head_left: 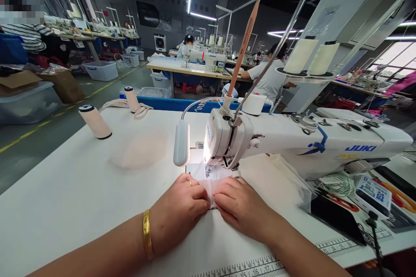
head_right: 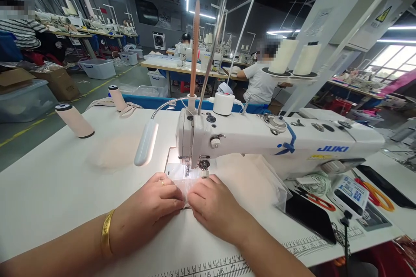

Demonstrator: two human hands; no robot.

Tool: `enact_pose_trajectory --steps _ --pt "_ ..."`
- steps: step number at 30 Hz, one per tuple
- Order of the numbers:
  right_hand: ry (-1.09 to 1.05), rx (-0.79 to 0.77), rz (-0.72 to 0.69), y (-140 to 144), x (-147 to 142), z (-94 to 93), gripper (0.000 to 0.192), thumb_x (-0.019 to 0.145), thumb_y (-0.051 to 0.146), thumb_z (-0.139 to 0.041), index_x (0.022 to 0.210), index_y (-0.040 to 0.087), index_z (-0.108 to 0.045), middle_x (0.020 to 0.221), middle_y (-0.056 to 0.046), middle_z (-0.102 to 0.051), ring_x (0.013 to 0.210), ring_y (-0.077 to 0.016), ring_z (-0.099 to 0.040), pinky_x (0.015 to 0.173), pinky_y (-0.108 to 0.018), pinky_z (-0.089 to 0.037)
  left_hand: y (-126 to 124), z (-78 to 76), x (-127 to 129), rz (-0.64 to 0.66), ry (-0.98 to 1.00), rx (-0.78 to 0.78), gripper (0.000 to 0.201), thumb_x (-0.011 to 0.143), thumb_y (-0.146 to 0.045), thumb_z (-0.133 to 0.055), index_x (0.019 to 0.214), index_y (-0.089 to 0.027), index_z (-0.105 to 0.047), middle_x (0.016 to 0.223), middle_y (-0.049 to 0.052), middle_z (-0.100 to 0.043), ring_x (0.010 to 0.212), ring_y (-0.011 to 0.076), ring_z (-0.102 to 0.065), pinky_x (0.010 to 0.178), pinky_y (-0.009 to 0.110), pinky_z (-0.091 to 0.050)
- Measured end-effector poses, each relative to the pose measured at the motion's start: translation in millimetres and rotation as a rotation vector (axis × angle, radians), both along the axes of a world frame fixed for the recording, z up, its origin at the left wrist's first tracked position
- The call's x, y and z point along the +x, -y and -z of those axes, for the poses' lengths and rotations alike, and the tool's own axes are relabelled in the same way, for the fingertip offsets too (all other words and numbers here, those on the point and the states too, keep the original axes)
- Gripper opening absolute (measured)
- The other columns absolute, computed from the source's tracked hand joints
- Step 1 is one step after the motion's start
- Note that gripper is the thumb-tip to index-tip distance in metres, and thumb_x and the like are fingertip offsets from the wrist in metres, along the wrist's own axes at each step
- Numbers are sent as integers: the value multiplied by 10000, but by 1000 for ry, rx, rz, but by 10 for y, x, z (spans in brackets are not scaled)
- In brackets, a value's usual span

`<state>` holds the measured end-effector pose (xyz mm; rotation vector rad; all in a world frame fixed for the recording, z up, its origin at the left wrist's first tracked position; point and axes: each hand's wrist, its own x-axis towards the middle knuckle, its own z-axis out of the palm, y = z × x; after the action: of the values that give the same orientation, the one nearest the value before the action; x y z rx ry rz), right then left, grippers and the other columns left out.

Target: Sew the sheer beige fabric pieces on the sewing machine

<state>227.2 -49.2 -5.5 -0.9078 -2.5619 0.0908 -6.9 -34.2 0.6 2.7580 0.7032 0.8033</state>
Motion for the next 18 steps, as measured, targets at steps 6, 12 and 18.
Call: enact_pose_trajectory --steps 6,12,18 --pt "23 -9 27 -25 -12 7 191 923 40 -560 978 216 -609 912 -4 -685 880 -192 -581 774 -347 -365 5 17 -4 -29 -22 14 276 980 -64 -504 837 -202 -695 843 -8 -721 744 159 -592 825 390 -383" --pt "64 19 100 -67 -43 -2 169 952 60 -547 908 218 -590 849 -5 -653 829 -191 -567 714 -336 -352 -60 22 1 -77 -41 40 318 1012 -84 -461 851 -209 -705 851 5 -734 755 163 -625 819 392 -376" --pt "31 22 149 -122 -66 23 190 942 41 -517 912 211 -597 897 -34 -666 850 -210 -565 729 -337 -391 -180 33 -2 -95 -55 75 285 984 -76 -471 887 -202 -708 894 29 -751 782 189 -647 845 404 -389"
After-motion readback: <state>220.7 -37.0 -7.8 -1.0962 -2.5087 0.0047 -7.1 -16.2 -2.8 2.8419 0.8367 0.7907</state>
